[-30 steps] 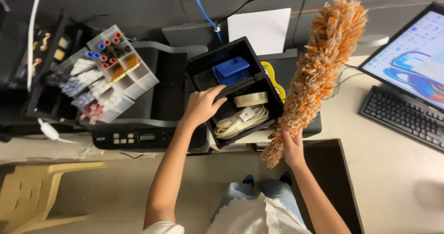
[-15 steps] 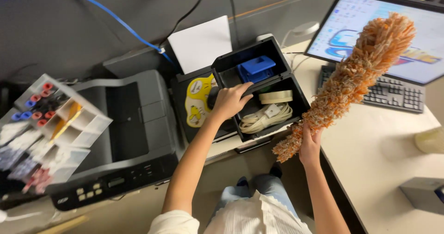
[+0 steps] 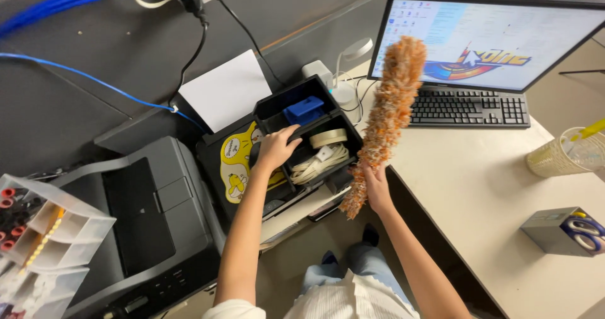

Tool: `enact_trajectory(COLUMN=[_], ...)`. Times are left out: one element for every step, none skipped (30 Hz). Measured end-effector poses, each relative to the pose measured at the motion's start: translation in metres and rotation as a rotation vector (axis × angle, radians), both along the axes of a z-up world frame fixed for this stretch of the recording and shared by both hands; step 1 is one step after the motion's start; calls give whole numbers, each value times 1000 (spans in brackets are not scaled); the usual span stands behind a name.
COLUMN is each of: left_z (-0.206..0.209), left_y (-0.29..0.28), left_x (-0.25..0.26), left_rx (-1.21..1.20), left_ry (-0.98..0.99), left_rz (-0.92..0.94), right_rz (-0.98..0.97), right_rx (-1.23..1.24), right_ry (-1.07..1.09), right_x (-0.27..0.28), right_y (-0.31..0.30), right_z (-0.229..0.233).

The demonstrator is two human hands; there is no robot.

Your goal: The person uses a fluffy duster to clean dust from a desk, keyboard, monitor, and wall-mounted cables. They move a pen holder and a small figurine to clean underneath them, then dust the monitor screen and the area behind it. Finally, they dust the blue cables running along the wall above the desk.

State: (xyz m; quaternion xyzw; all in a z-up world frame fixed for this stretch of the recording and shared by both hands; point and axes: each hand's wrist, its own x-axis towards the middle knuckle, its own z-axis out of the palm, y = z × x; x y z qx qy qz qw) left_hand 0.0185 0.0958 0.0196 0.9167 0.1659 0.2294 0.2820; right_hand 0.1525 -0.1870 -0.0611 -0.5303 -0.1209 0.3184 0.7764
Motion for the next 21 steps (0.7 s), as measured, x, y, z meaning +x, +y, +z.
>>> enact_trajectory(left_z=[-1,-1,-2,2,5,8,15,23,30,31,34,37,49,62,74,86,97,108,111,115,119], left_y=[3,6,8,10,11,12,11,10,8,5,4,2,-6,-14,-23,-36,-49,-62,-78,-94,-109], left_x=[-3,-5,-10,-12,-15,-17,-19,-21,-21,-22,-20,-17,-18,-18,-19,-16,-10,-4,6,15,24], left_rx=[2,-5,-15,-15,-54,-93,-95,-165,-234,-235,-224,-213,-210,-69,67,66,29,-10,-17,-44,-72], left_ry=[0,24,51,54,53,52,59,135,210,218,204,189,197,65,-65,-55,-110,-163,-158,-225,-292], left_rz=[-8,17,43,35,53,70,60,100,137,125,101,77,62,50,32,14,1,-12,-32,-126,-217], right_rz=[-8,24,57,49,83,116,106,97,86,73,17,-38,-53,-136,-219,-236,-278,-314,-331,-342,-346], right_rx=[2,51,97,97,68,41,39,64,88,86,22,-42,-42,-115,-193,-198,-398,-598,-606,-622,-637], right_ry=[0,-37,-71,-69,-67,-66,-59,-73,-89,-83,-68,-52,-44,-209,-370,-358,-290,-215,-205,-371,-538], right_x=[0,0,-2,-3,-5,-7,-10,-14,-16,-20,-21,-21,-17,-12,-10,-12,-12,-11,-10,-9,-7], right_y=[3,7,10,13,15,17,18,18,18,11,5,0,-13,-26,-41,-52,-65,-78,-88,-99,-108], right_z=[-4,-7,-11,-7,-5,-3,1,4,8,9,11,13,-5,-23,-42,-33,-23,-14,-21,-28,-36])
